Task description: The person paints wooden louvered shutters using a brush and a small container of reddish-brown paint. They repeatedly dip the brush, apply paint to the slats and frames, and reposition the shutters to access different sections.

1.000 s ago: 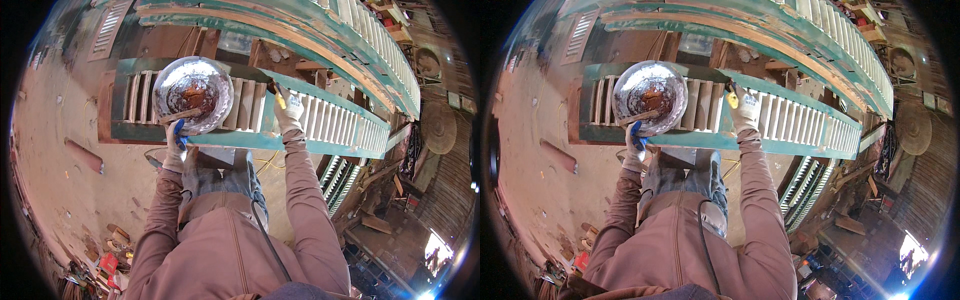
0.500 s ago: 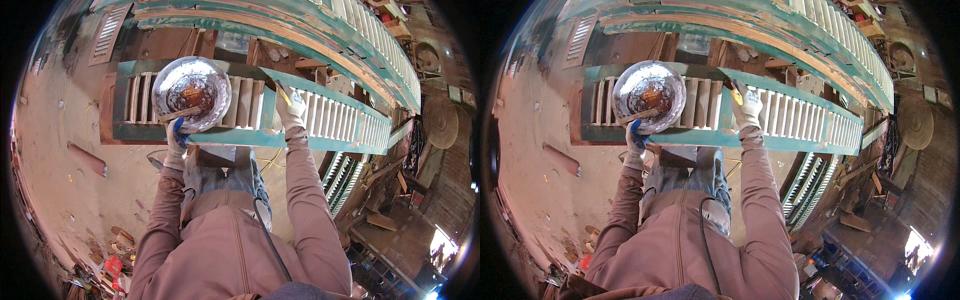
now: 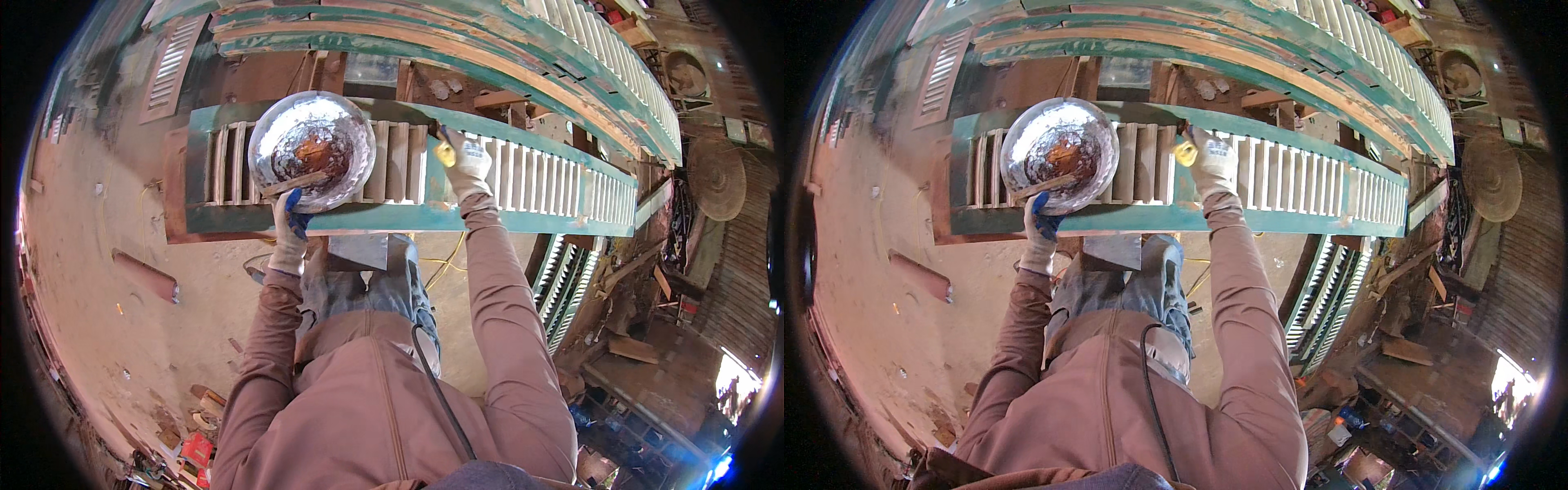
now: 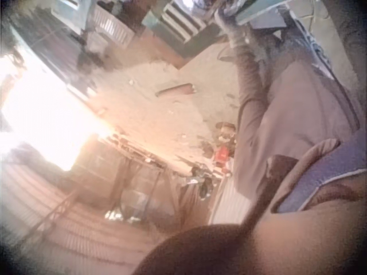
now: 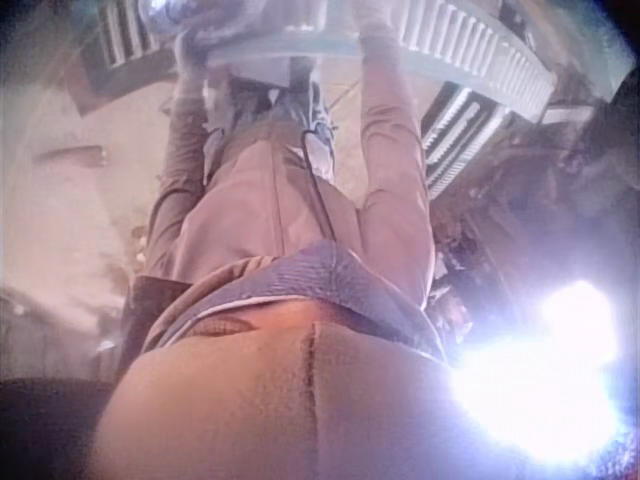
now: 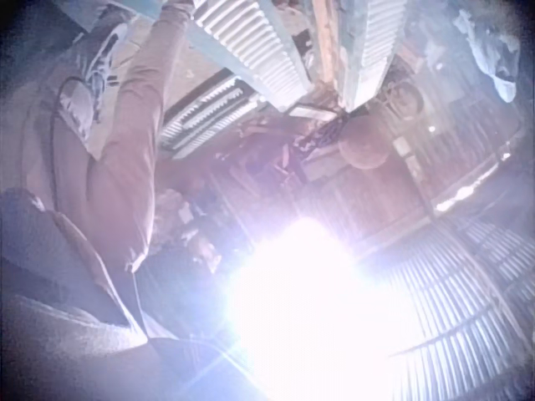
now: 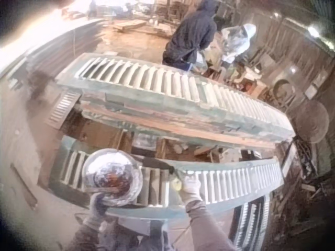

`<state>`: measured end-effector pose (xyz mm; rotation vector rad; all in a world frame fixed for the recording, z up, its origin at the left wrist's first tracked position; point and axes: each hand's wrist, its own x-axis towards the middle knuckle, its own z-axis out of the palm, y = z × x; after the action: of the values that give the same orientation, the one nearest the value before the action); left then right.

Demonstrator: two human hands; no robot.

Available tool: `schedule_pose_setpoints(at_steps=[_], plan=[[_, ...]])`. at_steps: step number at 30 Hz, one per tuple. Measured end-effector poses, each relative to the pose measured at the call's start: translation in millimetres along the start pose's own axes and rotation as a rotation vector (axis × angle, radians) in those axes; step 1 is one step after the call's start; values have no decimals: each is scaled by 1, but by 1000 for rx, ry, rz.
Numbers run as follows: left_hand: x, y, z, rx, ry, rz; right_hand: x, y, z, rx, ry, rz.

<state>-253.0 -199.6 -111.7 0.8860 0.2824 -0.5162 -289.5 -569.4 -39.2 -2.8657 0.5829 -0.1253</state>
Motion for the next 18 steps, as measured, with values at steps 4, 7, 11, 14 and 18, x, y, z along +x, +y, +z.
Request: schedule_pose_setpoints(at_steps=[4,7,11,14,18], plan=[[10,-6,-15,9,-8,30,-21,3,24,-19,22,-141],[3,1,-4,-49,62,-49,-21,-16,-16,19,-90,12],[6,-4,-2,6,-25,-21,4,18,13,6,142,159],[9,-22,-38,212,-68,145,19,-4,15,-19,31,198],[3,0,-6,15,3,-18,5,-3,-1,35,-115,276]])
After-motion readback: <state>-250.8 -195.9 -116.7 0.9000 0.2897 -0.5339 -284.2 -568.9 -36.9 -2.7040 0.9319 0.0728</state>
